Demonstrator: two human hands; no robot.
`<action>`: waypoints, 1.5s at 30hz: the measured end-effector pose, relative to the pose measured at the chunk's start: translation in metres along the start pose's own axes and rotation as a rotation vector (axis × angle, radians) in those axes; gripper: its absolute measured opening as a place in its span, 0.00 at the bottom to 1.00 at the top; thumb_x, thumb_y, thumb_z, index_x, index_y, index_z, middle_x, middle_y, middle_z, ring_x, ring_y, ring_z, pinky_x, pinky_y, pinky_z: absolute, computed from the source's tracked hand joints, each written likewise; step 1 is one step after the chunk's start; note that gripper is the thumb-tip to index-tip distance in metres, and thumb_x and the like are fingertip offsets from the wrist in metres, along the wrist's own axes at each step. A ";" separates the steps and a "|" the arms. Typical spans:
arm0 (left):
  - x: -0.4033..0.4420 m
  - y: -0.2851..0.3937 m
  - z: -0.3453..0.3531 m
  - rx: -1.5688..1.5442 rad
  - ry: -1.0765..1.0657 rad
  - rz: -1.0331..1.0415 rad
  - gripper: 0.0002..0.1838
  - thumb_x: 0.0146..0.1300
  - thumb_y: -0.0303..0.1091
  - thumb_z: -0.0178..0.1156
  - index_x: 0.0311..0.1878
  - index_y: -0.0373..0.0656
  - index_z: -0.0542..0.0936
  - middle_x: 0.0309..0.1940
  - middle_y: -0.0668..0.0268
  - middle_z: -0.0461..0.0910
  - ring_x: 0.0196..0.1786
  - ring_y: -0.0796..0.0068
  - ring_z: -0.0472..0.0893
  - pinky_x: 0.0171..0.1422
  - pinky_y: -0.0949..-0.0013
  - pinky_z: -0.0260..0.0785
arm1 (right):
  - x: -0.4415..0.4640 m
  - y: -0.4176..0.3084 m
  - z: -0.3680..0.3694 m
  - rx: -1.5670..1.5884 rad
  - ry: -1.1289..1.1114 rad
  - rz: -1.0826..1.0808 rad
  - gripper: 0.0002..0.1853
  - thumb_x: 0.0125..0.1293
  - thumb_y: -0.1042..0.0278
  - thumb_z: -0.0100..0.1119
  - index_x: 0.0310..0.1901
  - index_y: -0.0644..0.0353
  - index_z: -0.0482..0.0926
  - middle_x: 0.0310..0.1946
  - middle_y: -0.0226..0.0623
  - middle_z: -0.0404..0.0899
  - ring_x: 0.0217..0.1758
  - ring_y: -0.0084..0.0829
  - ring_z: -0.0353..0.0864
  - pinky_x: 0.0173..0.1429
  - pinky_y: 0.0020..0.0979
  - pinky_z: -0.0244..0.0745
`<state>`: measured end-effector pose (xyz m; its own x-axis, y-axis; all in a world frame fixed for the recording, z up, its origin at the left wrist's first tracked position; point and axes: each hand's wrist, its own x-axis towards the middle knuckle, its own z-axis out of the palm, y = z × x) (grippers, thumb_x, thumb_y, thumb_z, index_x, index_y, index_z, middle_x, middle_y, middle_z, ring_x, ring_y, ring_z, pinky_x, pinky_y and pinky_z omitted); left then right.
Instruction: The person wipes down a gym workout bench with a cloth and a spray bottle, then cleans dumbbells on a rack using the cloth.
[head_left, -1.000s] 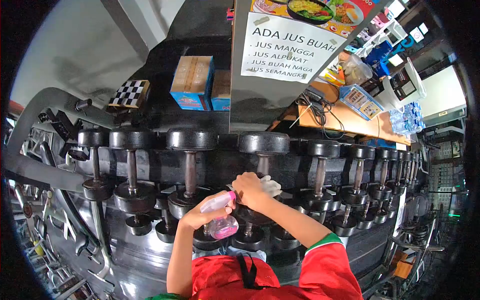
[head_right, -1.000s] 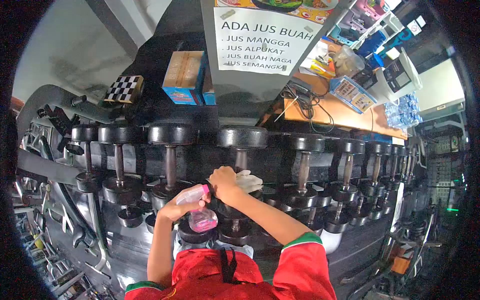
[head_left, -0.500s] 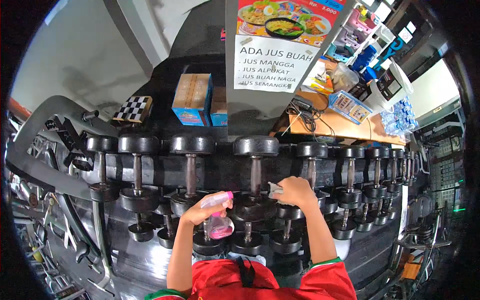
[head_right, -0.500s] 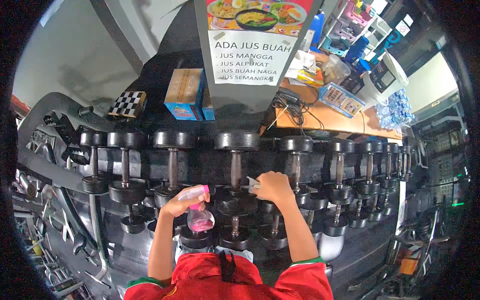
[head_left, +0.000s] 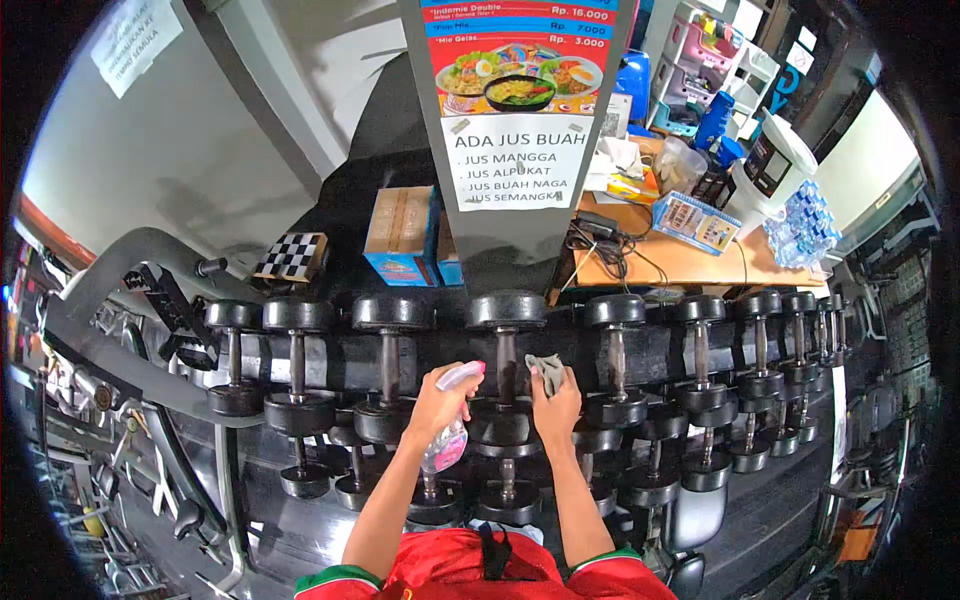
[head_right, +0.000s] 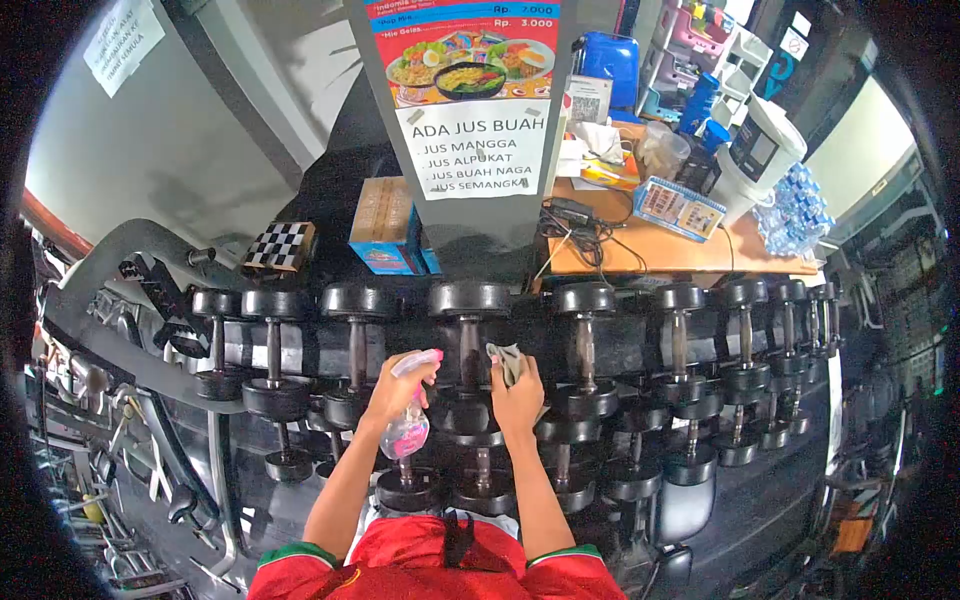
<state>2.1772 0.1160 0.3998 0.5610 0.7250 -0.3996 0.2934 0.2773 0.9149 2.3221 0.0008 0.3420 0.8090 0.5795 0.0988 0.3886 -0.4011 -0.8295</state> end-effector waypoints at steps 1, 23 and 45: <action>0.003 -0.001 0.004 0.028 0.006 0.005 0.14 0.61 0.39 0.61 0.33 0.36 0.80 0.22 0.68 0.75 0.16 0.79 0.75 0.19 0.73 0.68 | 0.000 0.001 0.000 0.017 0.022 -0.005 0.17 0.65 0.58 0.59 0.45 0.65 0.79 0.39 0.44 0.78 0.41 0.49 0.79 0.45 0.40 0.73; -0.001 -0.047 -0.041 -0.296 -0.278 -0.065 0.11 0.60 0.38 0.63 0.38 0.40 0.78 0.29 0.67 0.77 0.23 0.78 0.76 0.28 0.72 0.71 | 0.048 -0.012 0.015 -0.127 -0.242 -0.423 0.17 0.52 0.68 0.68 0.46 0.54 0.81 0.38 0.34 0.76 0.38 0.44 0.82 0.41 0.39 0.78; 0.010 -0.056 -0.048 -0.486 -0.377 -0.065 0.13 0.60 0.36 0.62 0.44 0.39 0.77 0.31 0.66 0.78 0.25 0.78 0.76 0.31 0.71 0.72 | 0.036 -0.042 0.005 -0.650 -0.648 -0.527 0.19 0.49 0.55 0.70 0.45 0.44 0.83 0.42 0.34 0.77 0.33 0.43 0.84 0.38 0.41 0.80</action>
<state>2.1292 0.1382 0.3473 0.8150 0.4483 -0.3672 0.0003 0.6332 0.7740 2.3331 0.0420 0.3773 0.1536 0.9819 -0.1109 0.9385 -0.1801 -0.2947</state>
